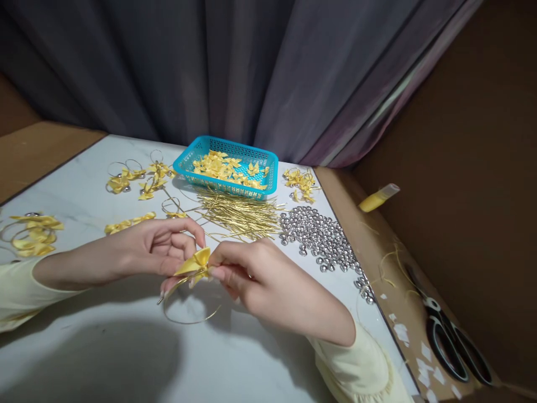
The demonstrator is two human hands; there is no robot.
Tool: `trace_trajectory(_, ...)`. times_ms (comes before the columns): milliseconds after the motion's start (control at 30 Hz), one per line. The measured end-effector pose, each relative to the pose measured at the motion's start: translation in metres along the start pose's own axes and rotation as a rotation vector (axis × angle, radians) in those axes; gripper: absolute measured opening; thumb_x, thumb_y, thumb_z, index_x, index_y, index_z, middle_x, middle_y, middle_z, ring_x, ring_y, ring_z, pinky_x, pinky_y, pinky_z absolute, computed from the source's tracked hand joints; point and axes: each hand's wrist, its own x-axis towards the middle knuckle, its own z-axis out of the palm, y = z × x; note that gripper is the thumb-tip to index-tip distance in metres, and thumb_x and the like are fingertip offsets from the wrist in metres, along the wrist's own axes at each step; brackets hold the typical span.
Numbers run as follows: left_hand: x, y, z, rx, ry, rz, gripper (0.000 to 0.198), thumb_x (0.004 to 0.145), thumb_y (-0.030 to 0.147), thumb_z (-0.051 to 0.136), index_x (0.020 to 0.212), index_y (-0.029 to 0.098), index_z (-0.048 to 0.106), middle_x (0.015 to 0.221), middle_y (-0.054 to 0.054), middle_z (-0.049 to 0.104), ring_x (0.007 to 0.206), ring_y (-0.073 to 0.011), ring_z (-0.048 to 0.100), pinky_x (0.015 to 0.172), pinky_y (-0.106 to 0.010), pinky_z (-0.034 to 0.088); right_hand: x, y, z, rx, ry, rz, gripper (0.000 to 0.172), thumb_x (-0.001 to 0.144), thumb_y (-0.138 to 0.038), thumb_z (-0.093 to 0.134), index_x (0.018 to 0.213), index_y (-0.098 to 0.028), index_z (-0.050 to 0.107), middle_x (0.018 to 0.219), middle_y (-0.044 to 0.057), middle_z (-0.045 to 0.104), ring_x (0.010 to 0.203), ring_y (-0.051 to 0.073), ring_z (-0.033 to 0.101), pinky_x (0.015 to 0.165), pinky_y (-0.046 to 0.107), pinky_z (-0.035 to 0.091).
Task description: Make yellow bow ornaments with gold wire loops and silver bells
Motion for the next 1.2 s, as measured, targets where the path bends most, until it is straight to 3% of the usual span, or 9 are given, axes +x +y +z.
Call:
trace_trajectory(200,-0.002,0.002,0.004,0.019,0.07,0.045,0.018,0.082,0.015,0.058,0.096,0.018,0.047,0.065,0.004,0.06,0.055,-0.0089,0.059,0.054,-0.018,0.046,-0.001,0.0,-0.001,0.024,0.002,0.008,0.02,0.092,-0.02,0.044,0.075,-0.016,0.055,0.061,-0.004,0.053,0.057,0.008,0.049,0.055,0.019,0.037)
trace_trajectory(700,-0.001,-0.002,0.006,0.038,0.099,0.092,0.014,0.084,0.017,0.057,0.093,0.017,0.047,0.066,0.004,0.058,0.058,-0.0088,0.058,0.057,-0.019,0.047,0.002,0.001,0.002,-0.043,0.019,0.009,0.014,0.086,-0.012,0.047,0.08,-0.015,0.059,0.063,-0.002,0.056,0.056,0.008,0.048,0.053,0.019,0.036)
trace_trajectory(900,0.001,-0.004,0.005,0.021,0.024,0.11,0.038,0.084,0.016,0.058,0.118,0.024,0.044,0.071,0.004,0.059,0.063,-0.0095,0.061,0.062,-0.02,0.049,0.0,0.0,0.002,-0.045,0.031,0.037,0.015,0.087,-0.014,0.046,0.079,-0.015,0.059,0.063,-0.002,0.058,0.056,0.009,0.051,0.054,0.019,0.038)
trace_trajectory(1200,0.001,-0.01,0.004,0.069,-0.013,0.194,0.026,0.086,0.015,0.055,0.11,0.025,0.056,0.08,0.002,0.061,0.063,-0.0078,0.062,0.061,-0.018,0.05,-0.002,0.0,0.003,0.072,0.055,0.045,0.009,0.09,-0.015,0.044,0.094,-0.016,0.052,0.073,0.0,0.063,0.066,0.01,0.057,0.062,0.021,0.043)
